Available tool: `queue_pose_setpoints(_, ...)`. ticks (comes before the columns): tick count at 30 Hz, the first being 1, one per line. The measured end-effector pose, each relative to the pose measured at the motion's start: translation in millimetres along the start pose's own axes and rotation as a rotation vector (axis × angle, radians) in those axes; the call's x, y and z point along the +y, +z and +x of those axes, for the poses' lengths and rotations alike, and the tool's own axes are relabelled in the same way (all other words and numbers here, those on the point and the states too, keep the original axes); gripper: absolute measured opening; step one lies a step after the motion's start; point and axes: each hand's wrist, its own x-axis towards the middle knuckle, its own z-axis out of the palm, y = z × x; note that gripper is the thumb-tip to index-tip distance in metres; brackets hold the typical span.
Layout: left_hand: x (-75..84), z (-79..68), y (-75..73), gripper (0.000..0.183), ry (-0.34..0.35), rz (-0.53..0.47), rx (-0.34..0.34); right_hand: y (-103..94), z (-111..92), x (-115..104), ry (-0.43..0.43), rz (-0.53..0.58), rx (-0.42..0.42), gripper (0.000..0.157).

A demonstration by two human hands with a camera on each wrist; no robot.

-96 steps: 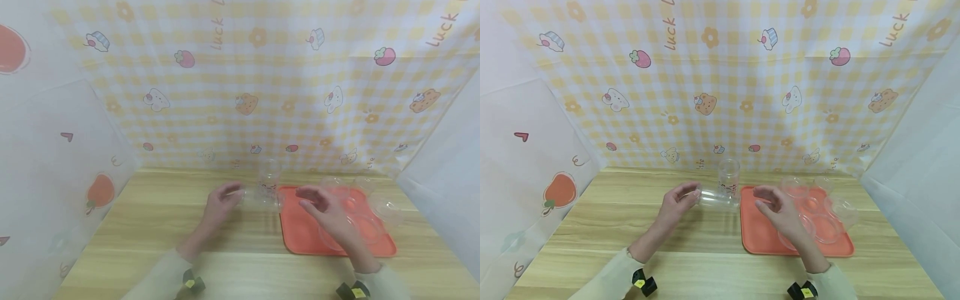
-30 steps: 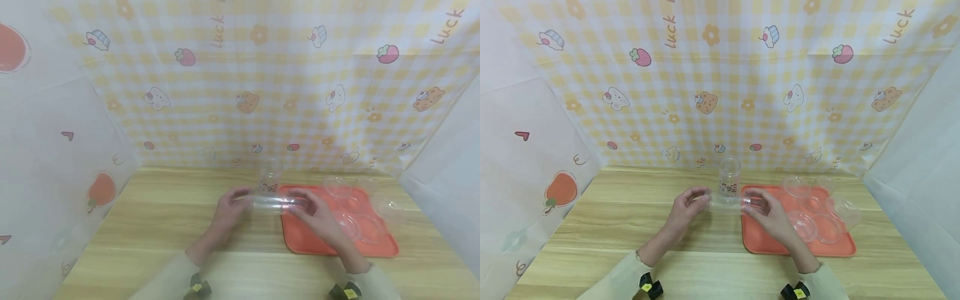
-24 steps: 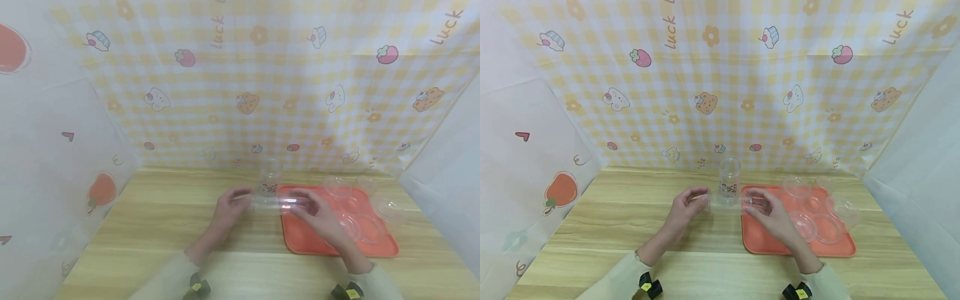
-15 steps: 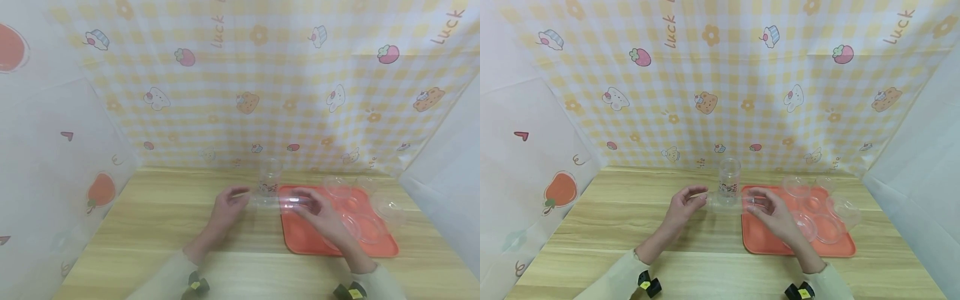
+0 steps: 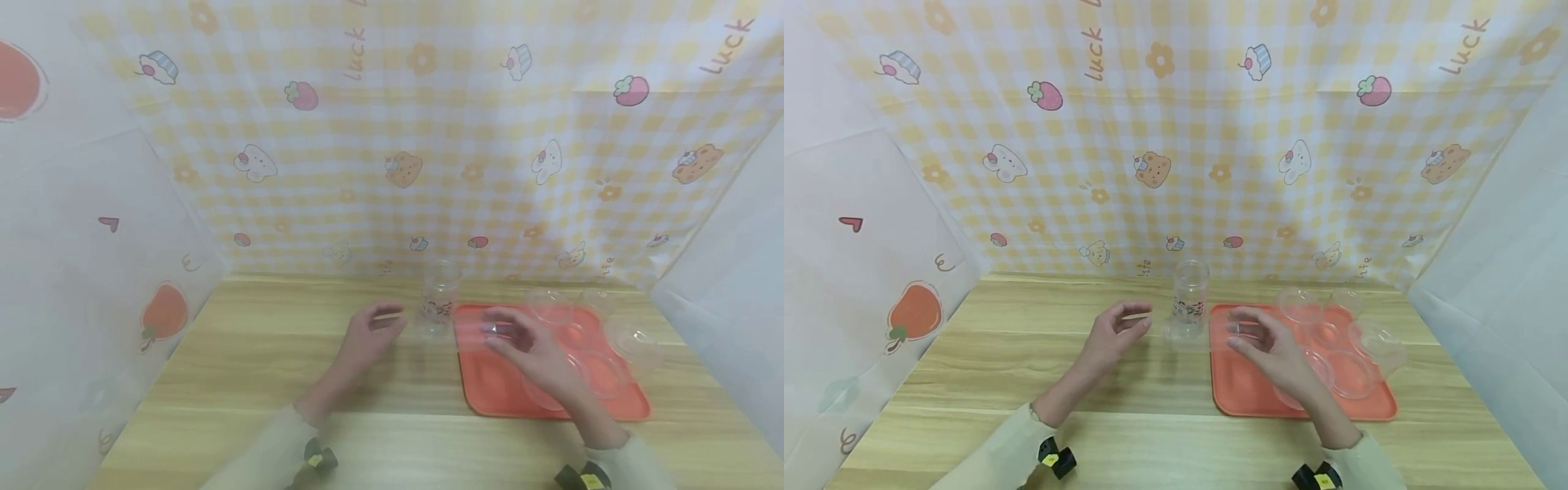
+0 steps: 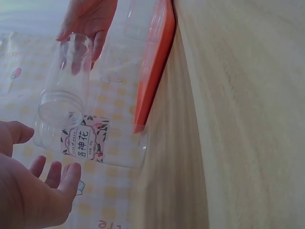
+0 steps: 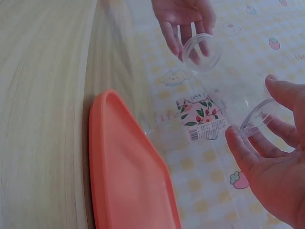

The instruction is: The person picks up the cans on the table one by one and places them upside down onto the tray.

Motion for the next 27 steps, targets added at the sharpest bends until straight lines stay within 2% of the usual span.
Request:
queue_pose_setpoints(7,4.3,3.7,-4.0,0.040,-0.010,0.055,-0.011,-8.2,-4,-3,0.000,-0.022,-0.009,0.047)
queue_pose_setpoints(17,8.7,14.6,-6.7,0.043,-0.055,0.141,0.003,-17.3,-3,-2,-0.096,-0.043,-0.031,0.045)
queue_pose_setpoints(27,17.2,26.6,-2.8,0.058,-0.091,0.244,-0.011,-23.2,-2,-5,-0.061,-0.100,-0.043,0.046)
